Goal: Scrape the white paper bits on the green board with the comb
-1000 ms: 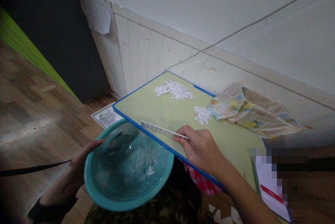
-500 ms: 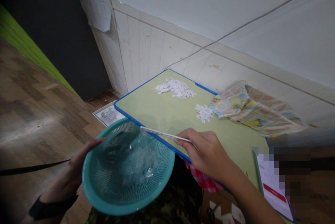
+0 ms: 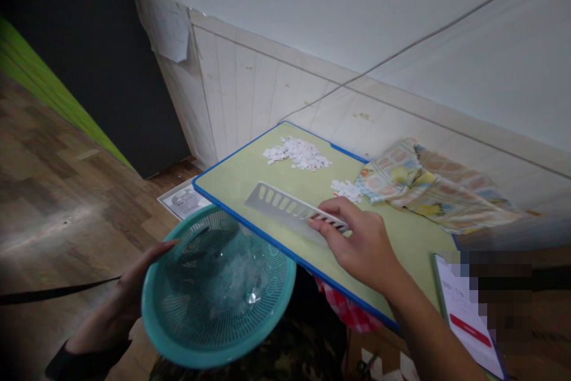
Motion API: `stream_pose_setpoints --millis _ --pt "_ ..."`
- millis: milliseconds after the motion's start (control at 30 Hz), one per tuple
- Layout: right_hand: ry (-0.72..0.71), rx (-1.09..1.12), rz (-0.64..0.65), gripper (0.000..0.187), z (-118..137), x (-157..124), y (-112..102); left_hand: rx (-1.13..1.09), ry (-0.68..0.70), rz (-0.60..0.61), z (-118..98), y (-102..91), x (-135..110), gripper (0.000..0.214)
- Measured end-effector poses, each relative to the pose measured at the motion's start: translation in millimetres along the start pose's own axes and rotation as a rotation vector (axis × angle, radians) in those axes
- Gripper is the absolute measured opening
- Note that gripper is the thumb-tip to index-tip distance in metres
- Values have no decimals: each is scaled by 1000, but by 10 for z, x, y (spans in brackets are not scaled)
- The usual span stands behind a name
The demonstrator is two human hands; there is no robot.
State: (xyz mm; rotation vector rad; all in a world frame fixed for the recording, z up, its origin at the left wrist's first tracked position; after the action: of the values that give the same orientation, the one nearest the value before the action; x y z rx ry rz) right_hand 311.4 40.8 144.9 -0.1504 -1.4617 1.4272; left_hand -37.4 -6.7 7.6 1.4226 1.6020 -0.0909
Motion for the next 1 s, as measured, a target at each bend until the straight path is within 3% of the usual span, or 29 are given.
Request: stream_pose_setpoints --millis 133,300,400,500,633,733,867,1000 --pt "146 -79 -122 23 -310 218 91 -11 -30 -8 25 -67 57 25" --pt "197 -175 -105 25 -698 651 228 -50 -36 -55 55 -91 107 16" --pt "216 -193 -92 27 -886 789 186 -109 -70 -50 82 -114 132 7" --pt "239 -187 -123 28 -1006 724 75 -135 -110 -37 89 -140 148 4" --pt "305 -204 -143 29 -1004 491 2 -119 -157 -37 74 -126 151 12" --pt "322 -155 -143 28 -909 444 68 -113 -141 -79 75 -89 152 17" --pt "247 -115 -134 26 -765 641 259 -104 -122 -121 87 -21 126 34" --pt "197 -156 -76 28 -696 907 487 -122 -126 -125 76 58 55 37"
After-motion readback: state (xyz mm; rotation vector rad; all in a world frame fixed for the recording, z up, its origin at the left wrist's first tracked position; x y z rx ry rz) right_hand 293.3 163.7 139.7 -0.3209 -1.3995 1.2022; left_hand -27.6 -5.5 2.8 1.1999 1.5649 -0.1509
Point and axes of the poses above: each hand's wrist, its own x-axis towards the middle knuckle, its own y-axis out of the palm, z = x × y, the point moved 1 cm from there along x, towards the middle knuckle, and after that the axes turned 9 degrees about -y, right-handed, at the moved point
